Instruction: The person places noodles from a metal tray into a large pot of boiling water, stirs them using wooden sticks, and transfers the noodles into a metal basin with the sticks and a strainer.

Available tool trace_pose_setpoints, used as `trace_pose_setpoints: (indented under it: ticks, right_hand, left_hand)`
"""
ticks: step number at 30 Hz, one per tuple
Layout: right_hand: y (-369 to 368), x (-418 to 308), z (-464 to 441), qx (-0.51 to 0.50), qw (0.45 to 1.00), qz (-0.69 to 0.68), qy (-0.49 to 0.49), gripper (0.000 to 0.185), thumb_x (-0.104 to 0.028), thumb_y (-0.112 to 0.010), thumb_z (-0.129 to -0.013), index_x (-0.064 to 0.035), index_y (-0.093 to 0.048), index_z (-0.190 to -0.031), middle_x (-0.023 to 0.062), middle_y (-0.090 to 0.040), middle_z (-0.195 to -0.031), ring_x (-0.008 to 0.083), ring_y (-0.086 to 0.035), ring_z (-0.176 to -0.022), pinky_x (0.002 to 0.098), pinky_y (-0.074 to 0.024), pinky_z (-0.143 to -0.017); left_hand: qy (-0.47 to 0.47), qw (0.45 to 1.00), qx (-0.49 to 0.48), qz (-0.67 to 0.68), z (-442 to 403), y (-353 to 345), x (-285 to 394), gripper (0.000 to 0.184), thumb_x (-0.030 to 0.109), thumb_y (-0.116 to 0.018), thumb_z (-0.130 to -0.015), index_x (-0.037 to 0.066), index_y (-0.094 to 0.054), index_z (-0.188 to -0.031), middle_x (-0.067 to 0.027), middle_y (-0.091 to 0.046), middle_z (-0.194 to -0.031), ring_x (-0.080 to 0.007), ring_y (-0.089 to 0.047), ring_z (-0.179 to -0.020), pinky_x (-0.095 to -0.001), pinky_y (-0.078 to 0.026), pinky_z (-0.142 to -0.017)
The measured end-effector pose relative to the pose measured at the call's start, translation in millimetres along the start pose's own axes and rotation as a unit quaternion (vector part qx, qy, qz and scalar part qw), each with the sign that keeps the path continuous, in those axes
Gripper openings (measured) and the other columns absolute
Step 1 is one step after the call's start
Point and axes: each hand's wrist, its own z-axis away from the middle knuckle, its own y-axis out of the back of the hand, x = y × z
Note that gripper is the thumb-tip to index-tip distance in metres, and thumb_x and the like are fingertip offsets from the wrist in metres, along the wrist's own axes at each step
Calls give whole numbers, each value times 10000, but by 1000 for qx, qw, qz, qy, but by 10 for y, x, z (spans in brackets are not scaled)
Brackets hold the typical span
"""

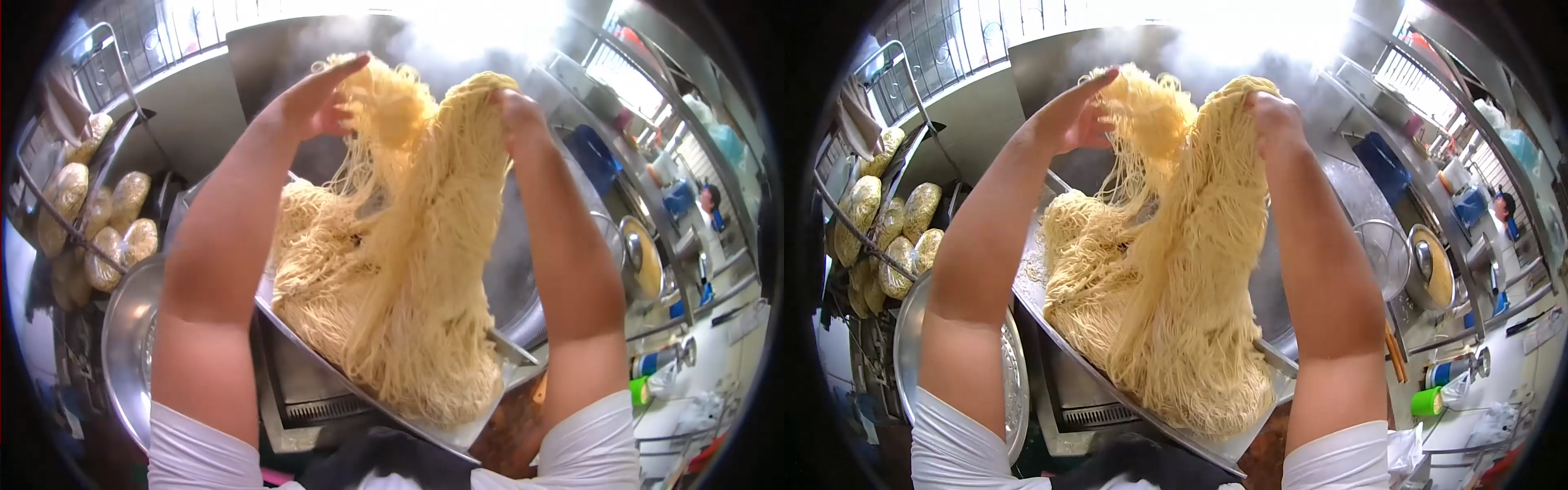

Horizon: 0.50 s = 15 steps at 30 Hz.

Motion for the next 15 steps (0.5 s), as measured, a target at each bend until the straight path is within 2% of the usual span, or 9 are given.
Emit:
trace_pose_setpoints:
  ticks: [1, 3, 4, 5, 6, 8, 10, 12, 15]
  right_hand:
    - [52, 98, -126, -10, 999, 15, -40, 450, -262, -688, -818, 21, -589, -1154, 143, -627, -1088, 267, -603, -991, 436, -503, -789]
    - [59, 182, 43, -34, 996, 31, -71, 455, -275, -689, -832, 7, -587, -1174, 141, -634, -1078, 262, -612, -964, 453, -482, -822]
    - [40, 207, 179, -45, 994, 40, -86, 458, -282, -689, -839, 0, -587, -1185, 140, -637, -1073, 260, -616, -951, 462, -472, -838]
    - [44, 154, 413, -67, 990, 78, -101, 499, -350, -718, -809, -66, -603, -1203, 145, -489, -1332, 292, -422, -1236, 524, -387, -940]
    - [71, 121, 607, -90, 977, 168, -91, 519, -355, -715, -814, -49, -592, -1215, 143, -547, -1293, 303, -499, -1183, 467, -417, -949]
    - [232, 243, 987, -189, 942, 277, -12, 528, -358, -707, -818, -32, -583, -1215, 146, -614, -1209, 289, -582, -1096, 395, -456, -935]
    - [473, 472, 1496, -212, 893, 384, 97, 565, -388, -711, -807, -18, -578, -1212, 168, -650, -1137, 268, -631, -1027, 349, -483, -910]
    - [701, 580, 1983, -268, 847, 457, 33, 622, -428, -723, -790, -20, -567, -1233, 201, -630, -1166, 275, -618, -1071, 378, -479, -928]
    - [1030, 880, 2652, -342, 785, 517, 4, 750, -518, -729, -751, -39, -527, -1291, 225, -601, -1207, 313, -601, -1101, 395, -468, -953]
  left_hand:
    - [33, 996, 31, -71, 100, 15, -78, 958, 631, -680, -752, 31, -342, -1418, -203, -383, -1435, -394, -449, -1259, -531, -388, -1023]
    - [68, 956, -17, -285, 350, 87, -241, 1106, 660, -718, -679, 14, -273, -1458, -224, -288, -1496, -429, -372, -1319, -530, -345, -1060]
    - [90, 926, -3, -367, 520, 40, -315, 1082, 561, -767, -692, 2, -256, -1464, -230, -291, -1499, -403, -377, -1328, -482, -351, -1068]
    - [32, 914, -63, -399, 410, 304, -665, 1053, 475, -822, -674, -17, -298, -1443, -244, -353, -1463, -354, -415, -1314, -413, -377, -1059]
    - [-8, 838, -95, -538, 552, 387, -838, 1008, 409, -856, -650, -14, -356, -1416, -235, -430, -1414, -306, -456, -1289, -367, -397, -1041]
    - [37, 742, -215, -634, 945, 350, -1002, 981, 449, -864, -610, 15, -432, -1376, -203, -466, -1394, -302, -479, -1261, -383, -382, -1060]
    - [40, 751, -251, -609, 1276, 431, -1261, 1018, 464, -868, -582, 17, -424, -1382, -217, -444, -1406, -326, -444, -1291, -365, -359, -1082]
    - [16, 724, -240, -646, 1478, 462, -1468, 1148, 468, -880, -533, -4, -335, -1427, -242, -308, -1486, -350, -393, -1331, -376, -328, -1106]
    - [-2, 741, -191, -644, 1540, 494, -1892, 1254, 458, -893, -470, -51, -271, -1433, -271, -168, -1525, -394, -354, -1343, -386, -320, -1111]
